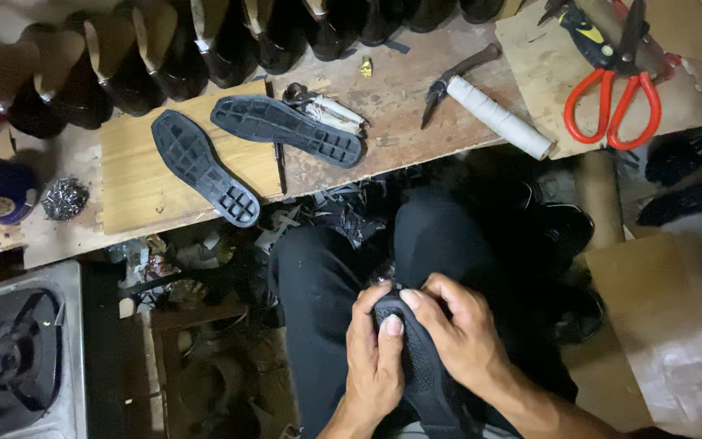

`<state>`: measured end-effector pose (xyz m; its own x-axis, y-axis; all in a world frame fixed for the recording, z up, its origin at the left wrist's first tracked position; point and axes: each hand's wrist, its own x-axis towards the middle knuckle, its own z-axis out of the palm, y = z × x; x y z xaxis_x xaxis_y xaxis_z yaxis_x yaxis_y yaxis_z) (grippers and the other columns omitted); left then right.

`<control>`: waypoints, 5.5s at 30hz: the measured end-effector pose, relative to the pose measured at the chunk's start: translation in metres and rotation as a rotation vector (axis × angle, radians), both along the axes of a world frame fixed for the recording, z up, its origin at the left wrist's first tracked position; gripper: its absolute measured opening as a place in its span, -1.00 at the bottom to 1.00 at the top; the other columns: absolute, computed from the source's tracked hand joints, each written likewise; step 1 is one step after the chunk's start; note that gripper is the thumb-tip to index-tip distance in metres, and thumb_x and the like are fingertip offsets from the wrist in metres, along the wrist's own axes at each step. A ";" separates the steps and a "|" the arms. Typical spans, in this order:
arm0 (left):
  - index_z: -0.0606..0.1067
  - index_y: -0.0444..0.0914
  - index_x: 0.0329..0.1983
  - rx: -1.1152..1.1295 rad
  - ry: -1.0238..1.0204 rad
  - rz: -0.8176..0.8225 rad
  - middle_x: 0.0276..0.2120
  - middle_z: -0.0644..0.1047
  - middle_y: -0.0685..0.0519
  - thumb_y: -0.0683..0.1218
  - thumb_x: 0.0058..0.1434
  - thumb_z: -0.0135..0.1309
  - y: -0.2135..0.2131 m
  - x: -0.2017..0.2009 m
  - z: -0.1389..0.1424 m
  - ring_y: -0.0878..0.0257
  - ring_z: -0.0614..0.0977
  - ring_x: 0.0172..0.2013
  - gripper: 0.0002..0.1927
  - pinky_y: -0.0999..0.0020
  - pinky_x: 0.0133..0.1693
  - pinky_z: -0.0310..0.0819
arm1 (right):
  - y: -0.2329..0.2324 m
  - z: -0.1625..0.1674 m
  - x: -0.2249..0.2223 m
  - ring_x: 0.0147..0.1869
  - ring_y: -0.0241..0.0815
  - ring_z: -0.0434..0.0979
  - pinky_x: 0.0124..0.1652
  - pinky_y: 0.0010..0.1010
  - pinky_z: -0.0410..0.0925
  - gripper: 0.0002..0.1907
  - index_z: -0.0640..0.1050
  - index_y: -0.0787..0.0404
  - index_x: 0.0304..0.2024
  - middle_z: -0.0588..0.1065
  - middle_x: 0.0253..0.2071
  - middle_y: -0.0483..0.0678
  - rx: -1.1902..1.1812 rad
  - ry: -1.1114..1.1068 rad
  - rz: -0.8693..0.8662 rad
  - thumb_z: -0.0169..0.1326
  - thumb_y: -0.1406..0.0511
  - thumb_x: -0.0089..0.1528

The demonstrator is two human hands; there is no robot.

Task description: The person attaches a new sole to a shoe using a hammer and a shoe last. They repeatedly tap the sole edges to secure it, then place the finished shoe on a shelf.

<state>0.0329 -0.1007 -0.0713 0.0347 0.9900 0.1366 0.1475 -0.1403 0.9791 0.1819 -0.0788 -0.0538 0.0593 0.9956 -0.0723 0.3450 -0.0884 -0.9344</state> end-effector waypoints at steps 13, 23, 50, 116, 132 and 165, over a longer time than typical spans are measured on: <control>0.37 -0.34 0.23 -0.092 -0.018 0.005 -0.10 0.58 -0.14 -0.12 0.41 -0.10 -0.001 -0.001 0.001 0.13 0.62 -0.12 -0.64 0.28 0.00 0.50 | -0.017 0.015 0.003 -0.17 -0.28 0.60 -0.17 -0.49 0.44 -0.76 0.54 0.38 -0.04 0.56 -0.19 0.00 0.279 0.137 0.089 0.00 0.34 0.34; 0.36 -0.37 0.21 0.012 -0.025 -0.013 -0.05 0.56 -0.16 -0.16 0.39 -0.09 0.000 0.000 0.008 0.09 0.62 -0.06 -0.65 0.25 0.03 0.47 | -0.003 0.006 0.004 -0.30 -0.29 0.49 -0.29 -0.47 0.36 -0.83 0.55 0.37 -0.27 0.50 -0.38 -0.03 0.053 0.183 0.073 0.07 0.34 0.32; 0.33 -0.38 0.25 0.088 0.036 -0.044 0.02 0.51 -0.20 -0.14 0.43 -0.10 -0.001 -0.001 0.002 0.03 0.60 -0.01 -0.63 0.22 0.10 0.44 | -0.010 0.005 0.005 -0.42 -0.38 0.43 -0.40 -0.53 0.32 -0.82 0.54 0.32 -0.33 0.49 -0.42 -0.11 0.069 0.139 0.013 0.11 0.31 0.29; 0.38 -0.32 0.24 -0.187 -0.200 -0.121 -0.08 0.56 -0.11 -0.06 0.43 -0.08 0.006 0.004 0.000 0.15 0.58 -0.07 -0.62 0.28 0.04 0.46 | -0.014 0.006 0.030 -0.12 -0.28 0.55 -0.13 -0.51 0.38 -0.64 0.59 0.36 0.08 0.54 -0.08 -0.01 -0.018 0.378 0.175 -0.06 0.32 0.32; 0.39 -0.33 0.23 -0.125 -0.114 -0.065 -0.02 0.55 -0.07 -0.08 0.42 -0.11 0.009 0.004 -0.002 0.18 0.57 0.00 -0.63 0.29 0.10 0.41 | -0.003 0.005 0.028 -0.11 -0.28 0.54 -0.10 -0.51 0.38 -0.67 0.61 0.40 0.01 0.55 -0.13 -0.01 -0.139 0.440 0.134 -0.11 0.34 0.39; 0.39 -0.31 0.24 -0.205 -0.251 -0.065 -0.06 0.52 0.00 -0.03 0.43 -0.09 0.010 -0.001 -0.012 0.28 0.52 -0.04 -0.60 0.39 0.05 0.41 | -0.019 0.017 0.027 0.18 -0.14 0.50 0.12 -0.42 0.34 -0.55 0.44 0.38 0.25 0.46 0.14 0.05 0.059 0.253 0.274 -0.06 0.35 0.32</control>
<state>0.0315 -0.0911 -0.0833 0.0892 0.9946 -0.0533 -0.1046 0.0626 0.9925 0.2093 -0.0980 -0.0367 -0.2220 0.9750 0.0078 0.1058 0.0320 -0.9939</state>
